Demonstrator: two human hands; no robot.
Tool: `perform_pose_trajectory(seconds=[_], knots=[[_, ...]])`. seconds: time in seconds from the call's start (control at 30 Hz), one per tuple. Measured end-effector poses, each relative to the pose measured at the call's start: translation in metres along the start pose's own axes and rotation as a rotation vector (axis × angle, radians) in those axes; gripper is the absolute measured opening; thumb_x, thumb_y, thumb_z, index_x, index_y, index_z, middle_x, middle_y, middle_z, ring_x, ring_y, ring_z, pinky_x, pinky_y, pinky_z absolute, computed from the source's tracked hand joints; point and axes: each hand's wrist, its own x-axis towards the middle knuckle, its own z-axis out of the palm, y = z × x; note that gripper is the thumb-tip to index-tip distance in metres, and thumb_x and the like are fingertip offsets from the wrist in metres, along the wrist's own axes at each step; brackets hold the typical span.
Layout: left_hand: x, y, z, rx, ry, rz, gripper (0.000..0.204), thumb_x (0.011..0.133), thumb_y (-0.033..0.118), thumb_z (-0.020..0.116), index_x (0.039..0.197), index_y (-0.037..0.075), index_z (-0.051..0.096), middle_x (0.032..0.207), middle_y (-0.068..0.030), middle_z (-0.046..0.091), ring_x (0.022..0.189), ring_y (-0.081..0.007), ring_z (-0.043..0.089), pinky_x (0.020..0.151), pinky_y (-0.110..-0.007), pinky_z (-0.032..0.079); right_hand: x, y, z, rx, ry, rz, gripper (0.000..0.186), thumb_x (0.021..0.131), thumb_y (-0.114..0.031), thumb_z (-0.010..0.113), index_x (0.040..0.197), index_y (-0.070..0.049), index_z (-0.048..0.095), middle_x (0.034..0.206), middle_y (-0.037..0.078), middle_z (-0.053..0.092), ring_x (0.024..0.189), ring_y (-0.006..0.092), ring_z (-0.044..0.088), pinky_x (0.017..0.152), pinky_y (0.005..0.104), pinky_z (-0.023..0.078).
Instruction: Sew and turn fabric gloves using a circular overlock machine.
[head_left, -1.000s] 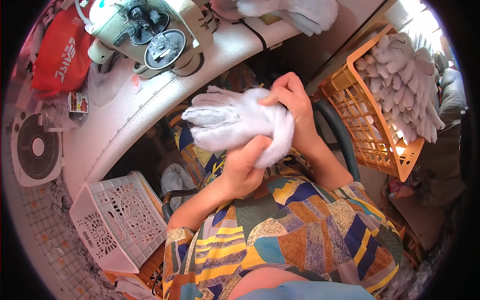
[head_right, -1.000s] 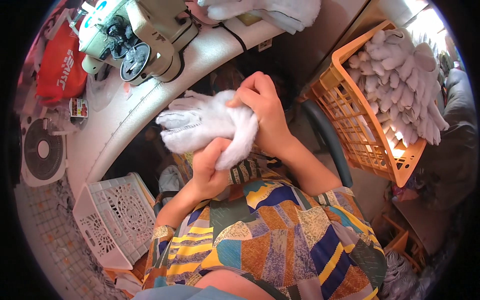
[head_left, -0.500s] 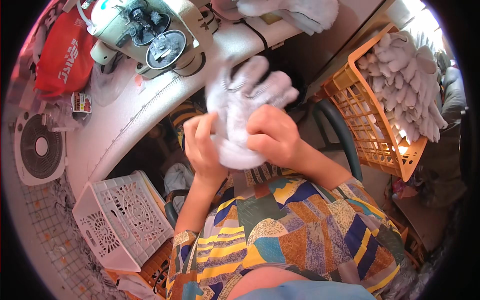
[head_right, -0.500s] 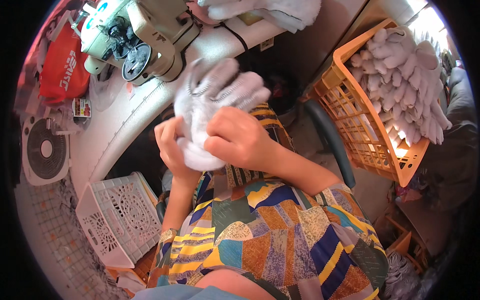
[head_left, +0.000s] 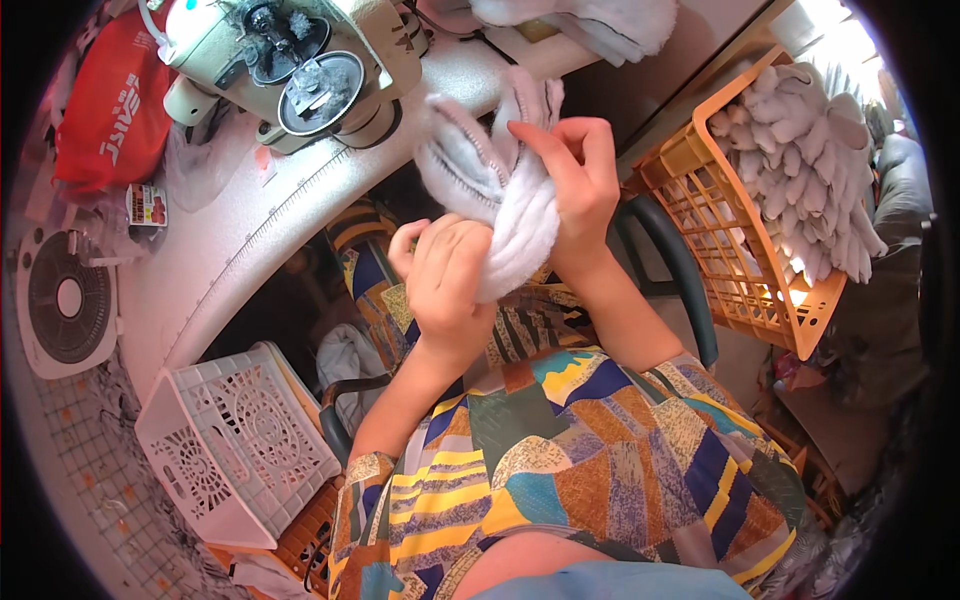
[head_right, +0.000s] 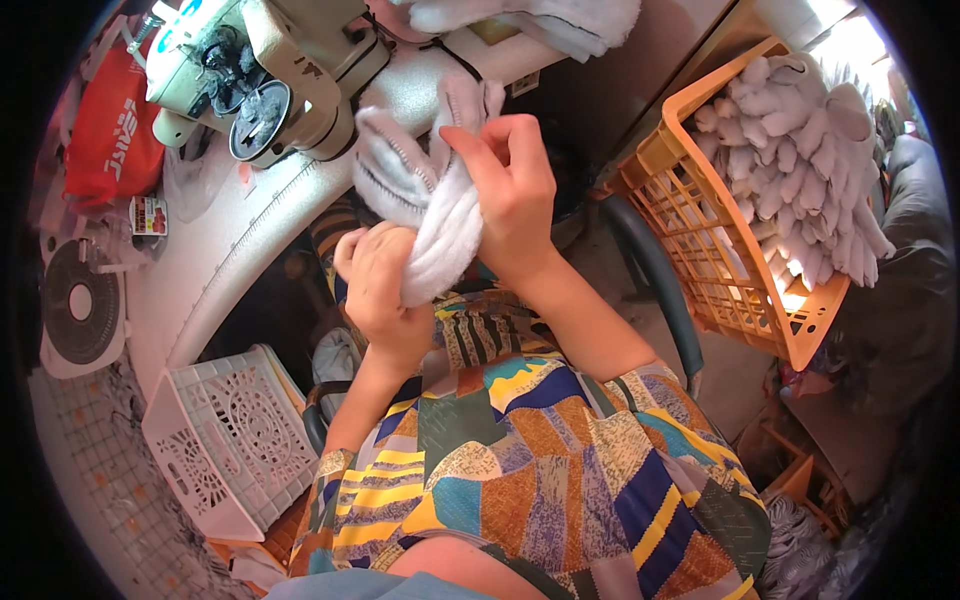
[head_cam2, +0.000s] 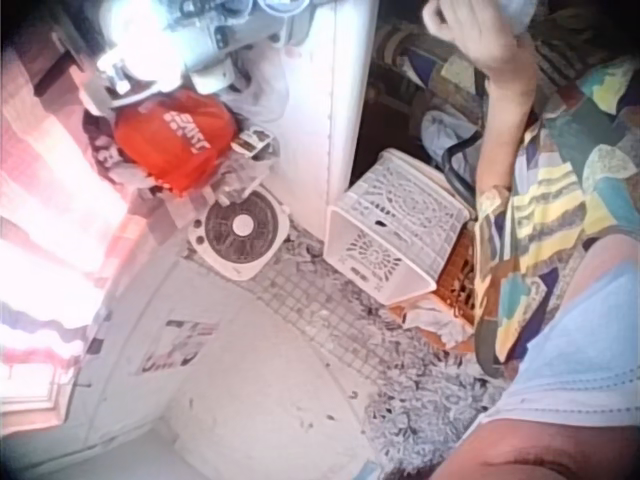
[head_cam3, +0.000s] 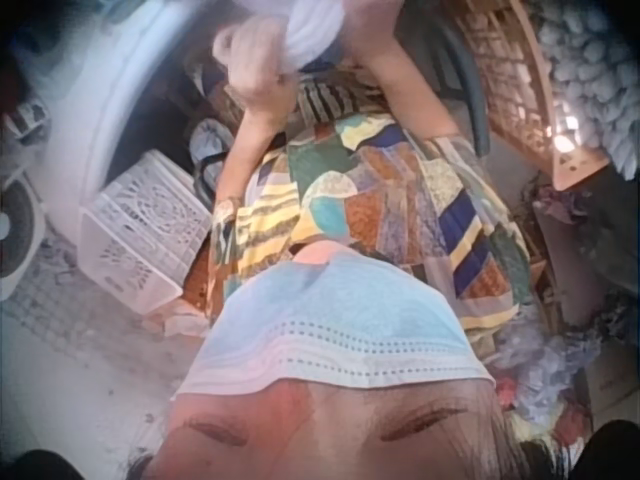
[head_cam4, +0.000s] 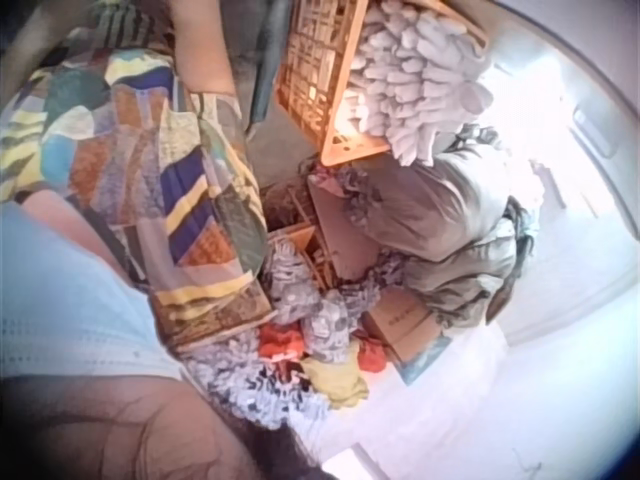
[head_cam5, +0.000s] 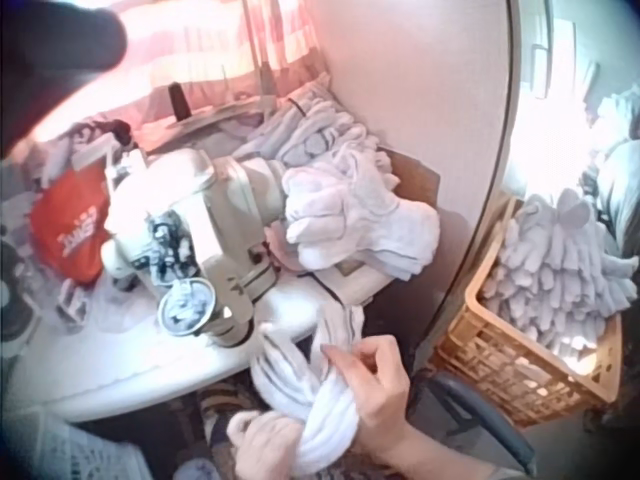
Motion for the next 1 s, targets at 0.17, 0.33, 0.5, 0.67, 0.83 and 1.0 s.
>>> perform_pose_trajectory(seconds=[0.17,0.33,0.5,0.67,0.83,1.0], knots=[[0.004,0.002,-0.008,-0.563,-0.133,-0.309,0.022,0.074,-0.005,0.057,0.096,-0.002,0.060,0.086,-0.0072,0.063,0.081,-0.0190,0.061,0.079,-0.032,0.045,0.011,0.002,-0.007,0.101,-0.062,-0.004,0.037,0.064,0.001,0.068,0.099,-0.008,0.073,0.094,0.008,0.058,0.081,0.0193,0.060,0.071,0.0268,0.049],[-0.002,-0.001,-0.021,-1.281,-0.126,-0.874,0.044,0.090,0.027,0.055,0.116,-0.007,0.057,0.115,-0.0147,0.064,0.104,-0.0217,0.063,0.095,-0.034,0.047,0.011,0.003,-0.016,0.871,-0.559,0.581,0.052,0.071,0.008,0.069,0.121,-0.002,0.062,0.092,0.003,0.066,0.084,0.0095,0.061,0.078,0.0221,0.048],[0.014,-0.017,-0.038,-1.949,0.013,-1.257,0.041,0.095,0.016,0.037,0.124,-0.009,0.051,0.121,-0.0243,0.060,0.111,-0.0346,0.061,0.101,-0.046,0.045,0.008,-0.007,-0.024,1.567,-0.731,0.977,0.067,0.081,-0.002,0.073,0.140,-0.004,0.042,0.098,0.008,0.069,0.094,0.0151,0.065,0.087,0.0259,0.051],[0.011,-0.022,-0.033,-2.093,-0.021,-1.243,0.038,0.098,0.017,0.039,0.125,-0.007,0.050,0.123,-0.0233,0.059,0.110,-0.0321,0.061,0.100,-0.044,0.047,-0.009,-0.005,-0.017,1.816,-0.639,1.039,0.047,0.091,-0.013,0.064,0.131,-0.004,0.041,0.119,0.010,0.059,0.106,0.0162,0.062,0.088,0.0292,0.053],[0.008,-0.016,-0.031,-1.765,-0.177,-0.951,0.054,0.086,0.023,0.057,0.129,-0.009,0.047,0.125,-0.0221,0.058,0.114,-0.0297,0.060,0.102,-0.040,0.044,-0.009,-0.006,-0.016,1.803,-0.623,1.111,0.043,0.093,-0.017,0.062,0.129,-0.005,0.043,0.112,0.009,0.060,0.100,0.0145,0.063,0.086,0.0264,0.053],[0.011,-0.006,-0.041,-1.375,-0.316,-0.944,0.086,0.063,0.019,0.086,0.134,-0.005,0.045,0.128,-0.0143,0.058,0.118,-0.0215,0.056,0.105,-0.034,0.039,-0.004,-0.003,-0.021,1.753,-0.673,1.119,0.043,0.093,-0.018,0.061,0.129,-0.004,0.042,0.110,0.009,0.060,0.099,0.0145,0.063,0.084,0.0257,0.053]])
